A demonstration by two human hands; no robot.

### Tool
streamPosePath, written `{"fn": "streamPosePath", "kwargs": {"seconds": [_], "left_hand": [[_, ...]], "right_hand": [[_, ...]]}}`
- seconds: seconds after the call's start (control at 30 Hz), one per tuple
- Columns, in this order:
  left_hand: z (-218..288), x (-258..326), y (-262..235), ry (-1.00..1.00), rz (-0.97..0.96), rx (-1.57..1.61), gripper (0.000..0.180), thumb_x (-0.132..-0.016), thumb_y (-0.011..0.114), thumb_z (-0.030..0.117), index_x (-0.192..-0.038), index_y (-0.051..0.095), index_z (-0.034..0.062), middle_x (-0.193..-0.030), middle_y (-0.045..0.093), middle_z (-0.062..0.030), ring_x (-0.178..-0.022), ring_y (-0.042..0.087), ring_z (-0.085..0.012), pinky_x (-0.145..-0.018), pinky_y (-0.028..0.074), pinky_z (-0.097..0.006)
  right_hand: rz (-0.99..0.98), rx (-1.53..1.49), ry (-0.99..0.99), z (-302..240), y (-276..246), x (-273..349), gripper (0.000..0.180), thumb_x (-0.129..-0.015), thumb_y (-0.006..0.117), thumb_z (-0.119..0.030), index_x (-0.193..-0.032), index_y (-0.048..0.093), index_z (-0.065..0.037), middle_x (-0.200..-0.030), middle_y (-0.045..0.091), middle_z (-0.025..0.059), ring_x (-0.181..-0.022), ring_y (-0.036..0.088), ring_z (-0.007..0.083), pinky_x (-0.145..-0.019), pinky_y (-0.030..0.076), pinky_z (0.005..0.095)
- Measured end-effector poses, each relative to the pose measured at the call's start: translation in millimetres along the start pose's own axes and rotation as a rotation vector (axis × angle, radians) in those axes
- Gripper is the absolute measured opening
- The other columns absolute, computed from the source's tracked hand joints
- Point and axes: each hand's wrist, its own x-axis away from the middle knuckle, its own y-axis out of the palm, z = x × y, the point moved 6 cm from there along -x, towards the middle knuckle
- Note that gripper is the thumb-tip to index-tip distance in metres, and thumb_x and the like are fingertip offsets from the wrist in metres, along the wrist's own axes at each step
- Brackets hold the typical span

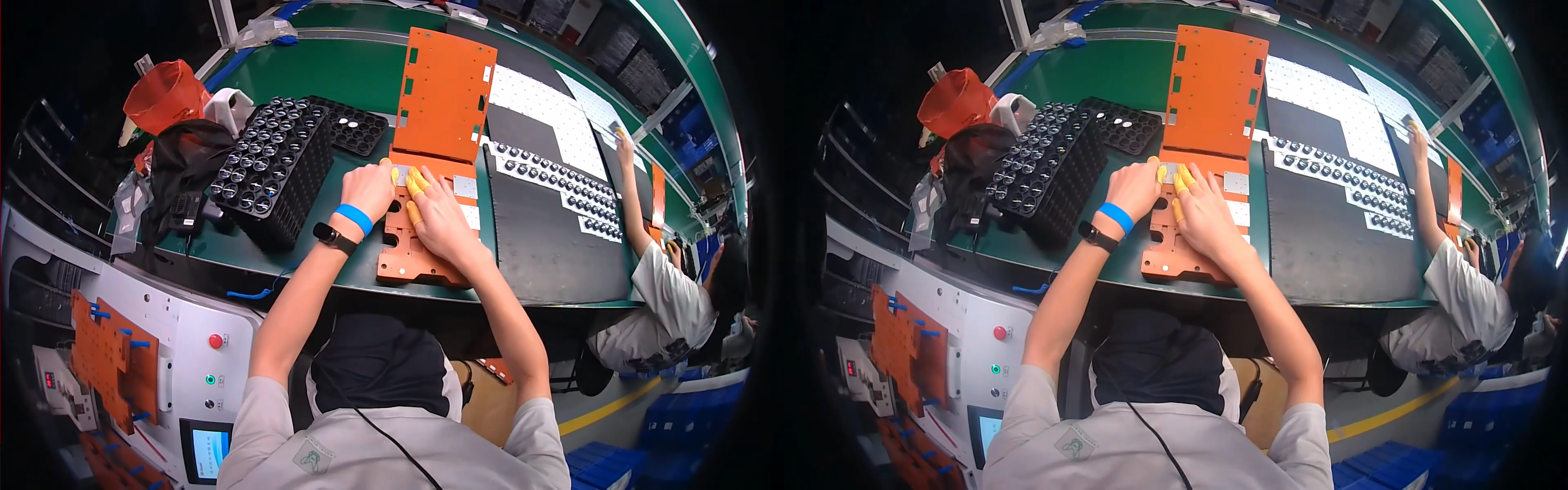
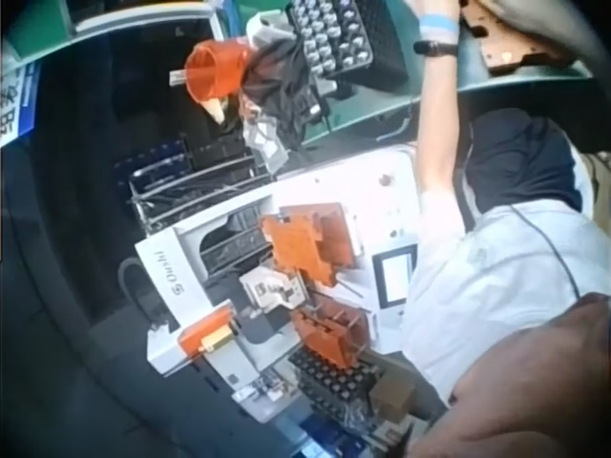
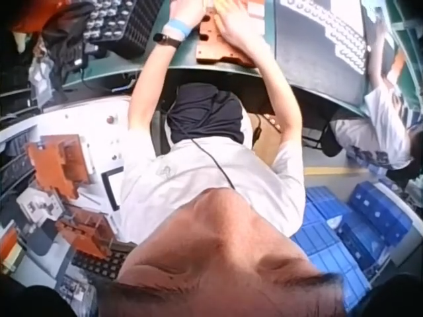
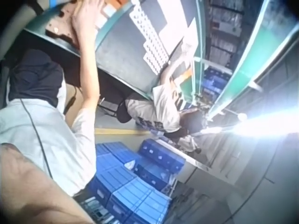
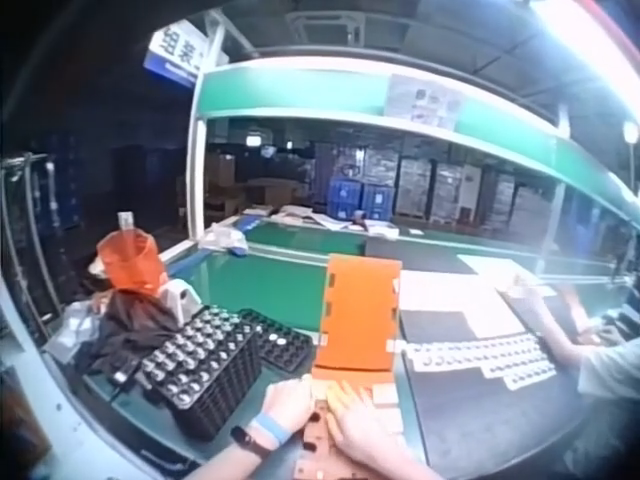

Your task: Assembling small electronic components onto an orange fixture and then loading it into a processing machine for testing or pressing.

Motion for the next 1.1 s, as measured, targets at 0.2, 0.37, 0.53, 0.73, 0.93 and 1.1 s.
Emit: {"fn": "streamPosePath", "kwargs": {"seconds": [0.2, 0.37, 0.53, 0.73, 0.93, 1.1], "left_hand": [[-8.8, 1.9, -5.6, -0.083, -0.038, 0.102, 0.02, -0.089, 0.058, 0.017, -0.106, 0.064, 0.0097, -0.09, 0.072, -0.0214, -0.088, 0.069, -0.0418, -0.077, 0.054, -0.054], [-11.1, 3.0, -0.8, -0.152, -0.06, 0.147, 0.024, -0.088, 0.057, 0.018, -0.109, 0.067, 0.0098, -0.096, 0.072, -0.0215, -0.093, 0.069, -0.0422, -0.08, 0.054, -0.054], [-23.7, 9.8, -1.3, -0.397, -0.041, 0.315, 0.023, -0.087, 0.064, 0.023, -0.101, 0.069, 0.0056, -0.098, 0.072, -0.0219, -0.098, 0.068, -0.0404, -0.083, 0.055, -0.049], [-36.7, 50.1, -10.4, -0.371, 0.196, 0.548, 0.039, -0.092, 0.067, 0.033, -0.099, 0.056, -0.0032, -0.091, 0.069, -0.0257, -0.093, 0.066, -0.0464, -0.078, 0.052, -0.05], [-35.3, 123.6, -19.8, -0.471, -0.008, 1.411, 0.028, -0.103, 0.038, 0.033, -0.119, 0.052, 0.015, -0.093, 0.055, -0.0013, -0.07, 0.045, -0.0075, -0.059, 0.037, -0.022], [-29.9, 154.8, -40.2, -0.442, -0.129, 1.496, 0.037, -0.109, 0.038, 0.045, -0.129, 0.052, 0.0186, -0.097, 0.06, 0.0016, -0.079, 0.056, -0.0056, -0.06, 0.038, -0.022]], "right_hand": [[0.083, 0.077, 0.063, -20.7, 2.3, -1.9, 0.037, -0.093, 0.056, -0.013, -0.119, 0.063, 0.013, -0.135, 0.057, 0.0311, -0.14, 0.043, 0.0431, -0.119, 0.03, 0.0529], [0.014, -0.009, 0.049, -0.8, -4.5, -4.9, 0.038, -0.093, 0.059, -0.018, -0.119, 0.065, 0.009, -0.131, 0.061, 0.0285, -0.137, 0.047, 0.04, -0.118, 0.032, 0.0503], [-0.061, -0.045, 0.002, 9.0, -12.3, -7.0, 0.04, -0.094, 0.059, -0.02, -0.124, 0.064, 0.006, -0.132, 0.061, 0.026, -0.138, 0.046, 0.0396, -0.118, 0.032, 0.0498], [-0.114, 0.008, 0.028, -0.9, -19.8, -25.2, 0.031, -0.093, 0.063, -0.02, -0.113, 0.069, 0.003, -0.116, 0.068, 0.0244, -0.126, 0.056, 0.0408, -0.109, 0.041, 0.0491], [0.266, -0.406, 0.044, -70.7, -48.3, -70.3, 0.026, -0.089, 0.073, -0.013, -0.111, 0.07, 0.001, -0.103, 0.073, 0.0171, -0.093, 0.071, 0.0309, -0.085, 0.054, 0.0377], [0.175, -0.362, 0.031, -140.6, -38.9, -119.5, 0.023, -0.084, 0.078, -0.02, -0.095, 0.074, 0.0, -0.085, 0.073, 0.014, -0.082, 0.072, 0.0279, -0.073, 0.055, 0.0382]]}}
